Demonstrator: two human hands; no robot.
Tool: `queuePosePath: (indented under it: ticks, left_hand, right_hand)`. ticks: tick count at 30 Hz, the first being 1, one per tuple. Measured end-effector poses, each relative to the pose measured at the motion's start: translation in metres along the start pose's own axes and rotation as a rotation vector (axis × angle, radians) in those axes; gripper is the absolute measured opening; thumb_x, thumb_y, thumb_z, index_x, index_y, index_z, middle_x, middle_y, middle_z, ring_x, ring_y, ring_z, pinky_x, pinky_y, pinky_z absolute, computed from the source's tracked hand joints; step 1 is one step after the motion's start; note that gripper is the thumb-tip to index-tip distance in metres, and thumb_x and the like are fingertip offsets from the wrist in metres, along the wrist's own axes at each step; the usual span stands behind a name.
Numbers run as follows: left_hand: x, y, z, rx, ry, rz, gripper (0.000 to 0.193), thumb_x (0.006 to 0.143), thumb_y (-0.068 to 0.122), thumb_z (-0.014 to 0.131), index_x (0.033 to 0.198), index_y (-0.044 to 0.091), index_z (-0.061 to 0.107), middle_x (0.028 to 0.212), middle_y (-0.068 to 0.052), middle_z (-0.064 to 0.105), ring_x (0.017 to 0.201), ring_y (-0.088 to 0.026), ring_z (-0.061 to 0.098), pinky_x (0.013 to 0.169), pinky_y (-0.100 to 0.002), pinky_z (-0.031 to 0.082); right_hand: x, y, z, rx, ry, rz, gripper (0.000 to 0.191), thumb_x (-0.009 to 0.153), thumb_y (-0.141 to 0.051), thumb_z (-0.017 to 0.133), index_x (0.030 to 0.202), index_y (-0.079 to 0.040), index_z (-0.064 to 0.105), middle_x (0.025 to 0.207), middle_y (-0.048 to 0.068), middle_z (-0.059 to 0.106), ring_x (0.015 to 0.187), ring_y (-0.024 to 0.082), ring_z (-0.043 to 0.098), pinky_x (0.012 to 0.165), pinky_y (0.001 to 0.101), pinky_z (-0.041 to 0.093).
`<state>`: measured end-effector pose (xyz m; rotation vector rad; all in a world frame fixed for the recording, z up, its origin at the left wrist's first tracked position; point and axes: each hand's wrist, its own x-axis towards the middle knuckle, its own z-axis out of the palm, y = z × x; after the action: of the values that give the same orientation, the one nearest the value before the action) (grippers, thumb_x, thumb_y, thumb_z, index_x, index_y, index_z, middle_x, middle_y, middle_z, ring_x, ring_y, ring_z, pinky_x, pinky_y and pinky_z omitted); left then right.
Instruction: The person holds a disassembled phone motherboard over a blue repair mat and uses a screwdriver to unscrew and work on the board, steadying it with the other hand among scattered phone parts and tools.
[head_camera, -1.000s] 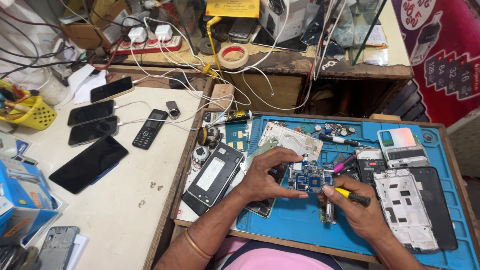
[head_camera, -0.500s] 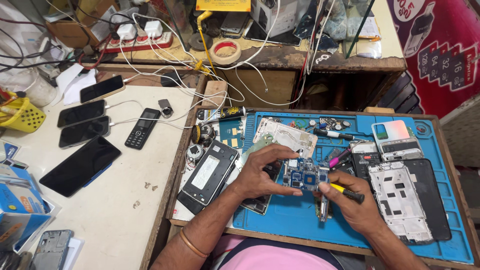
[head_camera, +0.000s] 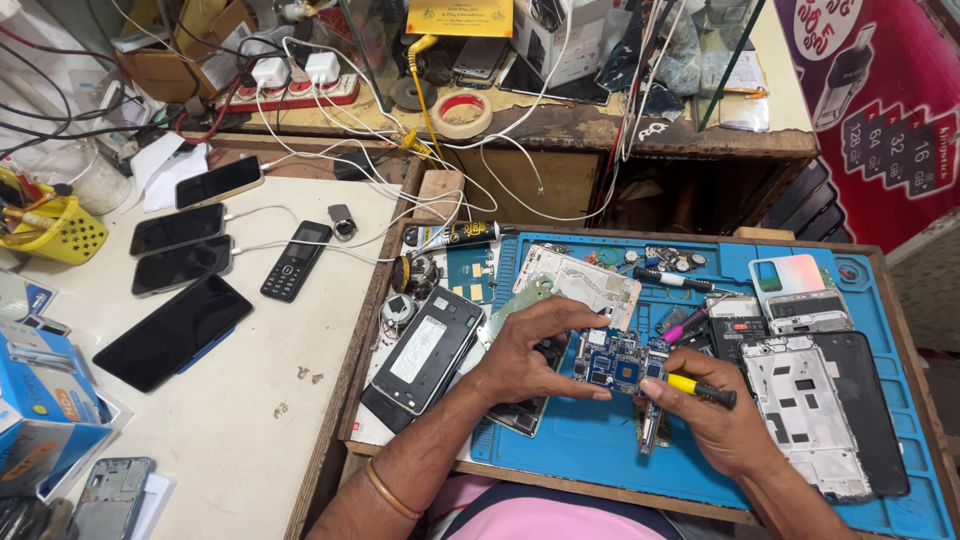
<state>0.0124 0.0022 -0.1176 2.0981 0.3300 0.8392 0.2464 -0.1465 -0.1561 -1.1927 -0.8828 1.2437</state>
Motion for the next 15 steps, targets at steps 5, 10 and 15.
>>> queuePosePath:
  ticks: [5, 10, 15]
  left_hand:
    - [-0.001, -0.002, 0.001, 0.013, -0.014, -0.006, 0.079, 0.065, 0.037, 0.098, 0.136, 0.024, 0.067, 0.129, -0.002, 0.067, 0.118, -0.016, 0.067, 0.091, -0.031, 0.062]
    - [0.0, -0.002, 0.0, -0.002, -0.012, -0.011, 0.078, 0.066, 0.037, 0.098, 0.136, 0.024, 0.067, 0.13, -0.001, 0.068, 0.119, -0.016, 0.068, 0.092, -0.031, 0.062]
    - [0.002, 0.001, -0.003, 0.026, 0.005, -0.002, 0.078, 0.064, 0.036, 0.099, 0.135, 0.023, 0.068, 0.13, -0.002, 0.068, 0.118, -0.017, 0.068, 0.09, -0.031, 0.061]
  right_hand:
    - [0.0, -0.003, 0.0, 0.001, -0.008, 0.032, 0.021, 0.083, -0.01, 0.077, 0.099, 0.002, 0.071, 0.089, 0.013, 0.076, 0.081, 0.017, 0.071, 0.075, 0.0322, 0.058]
    - [0.003, 0.006, -0.002, -0.089, 0.03, 0.014, 0.017, 0.086, -0.013, 0.077, 0.088, 0.003, 0.072, 0.08, 0.014, 0.076, 0.076, 0.018, 0.072, 0.071, 0.0314, 0.058]
    - [0.004, 0.014, -0.004, -0.077, 0.05, -0.03, 0.014, 0.088, -0.011, 0.078, 0.086, 0.002, 0.072, 0.081, 0.009, 0.071, 0.073, 0.012, 0.062, 0.067, 0.0274, 0.049]
